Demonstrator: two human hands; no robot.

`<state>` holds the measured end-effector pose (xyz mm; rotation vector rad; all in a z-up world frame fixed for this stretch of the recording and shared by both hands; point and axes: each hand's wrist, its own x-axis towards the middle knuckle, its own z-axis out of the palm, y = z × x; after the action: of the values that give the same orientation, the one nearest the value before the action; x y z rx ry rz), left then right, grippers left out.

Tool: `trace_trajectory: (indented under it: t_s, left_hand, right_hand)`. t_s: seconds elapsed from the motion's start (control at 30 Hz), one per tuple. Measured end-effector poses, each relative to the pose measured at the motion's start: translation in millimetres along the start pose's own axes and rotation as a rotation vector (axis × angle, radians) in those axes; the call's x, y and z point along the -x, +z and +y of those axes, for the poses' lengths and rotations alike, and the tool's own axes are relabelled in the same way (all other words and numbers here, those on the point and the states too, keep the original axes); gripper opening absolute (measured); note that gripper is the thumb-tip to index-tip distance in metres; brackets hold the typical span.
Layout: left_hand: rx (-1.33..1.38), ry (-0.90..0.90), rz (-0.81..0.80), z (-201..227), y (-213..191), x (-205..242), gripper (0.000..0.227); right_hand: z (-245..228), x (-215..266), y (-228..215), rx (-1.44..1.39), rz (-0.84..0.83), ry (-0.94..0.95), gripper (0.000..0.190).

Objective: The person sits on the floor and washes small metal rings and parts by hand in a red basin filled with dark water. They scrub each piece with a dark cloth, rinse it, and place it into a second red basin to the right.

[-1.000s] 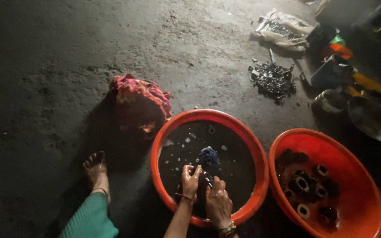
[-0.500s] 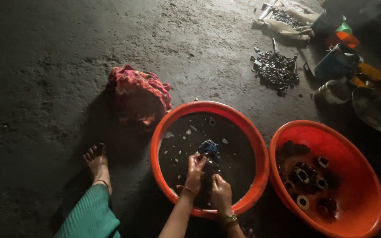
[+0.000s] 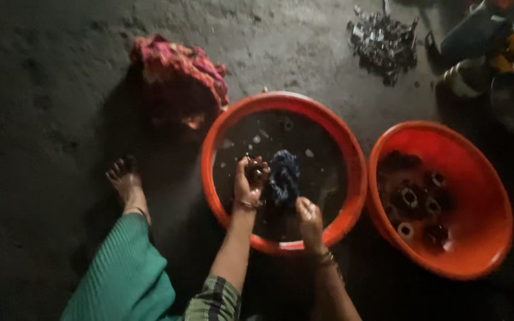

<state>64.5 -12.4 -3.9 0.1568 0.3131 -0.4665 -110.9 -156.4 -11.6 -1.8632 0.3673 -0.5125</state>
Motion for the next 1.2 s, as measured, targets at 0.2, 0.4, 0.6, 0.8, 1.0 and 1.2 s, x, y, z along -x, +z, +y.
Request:
trace_trajectory:
  t_s: [0.2, 0.4, 0.6, 0.8, 1.0, 1.2]
  left_hand:
    - [-0.487, -0.317, -0.38, 0, 1, 41, 0.032]
    - [-0.481, -0.257, -0.315, -4, 3, 43, 0.03]
    - [-0.342, -0.123, -0.138, -4, -8, 27, 0.027]
    - [-0.371, -0.146, -0.165, -11, -19, 24, 0.028]
    - [-0.367, -0.181, -0.165, -19, -29, 16, 0.026]
    - [-0.4, -0.212, -0.187, -14, -28, 14, 0.024]
  right_hand:
    - [-41, -17, -5, -0.05, -0.084, 0.262, 0.03]
    - [-89, -16, -98, 0.687, -0.146, 0.072, 0.038]
    - [-62, -2, -211, 1.326, -0.322, 0.477, 0.038]
    - [-85, -10, -186, 1.289, -0.316, 0.722, 0.049]
    - [-113, -29, -6, 0.642, -0.316, -0.257, 0.082]
    - [-107, -36, 28, 0.002, -0.176, -0.004, 0.051]
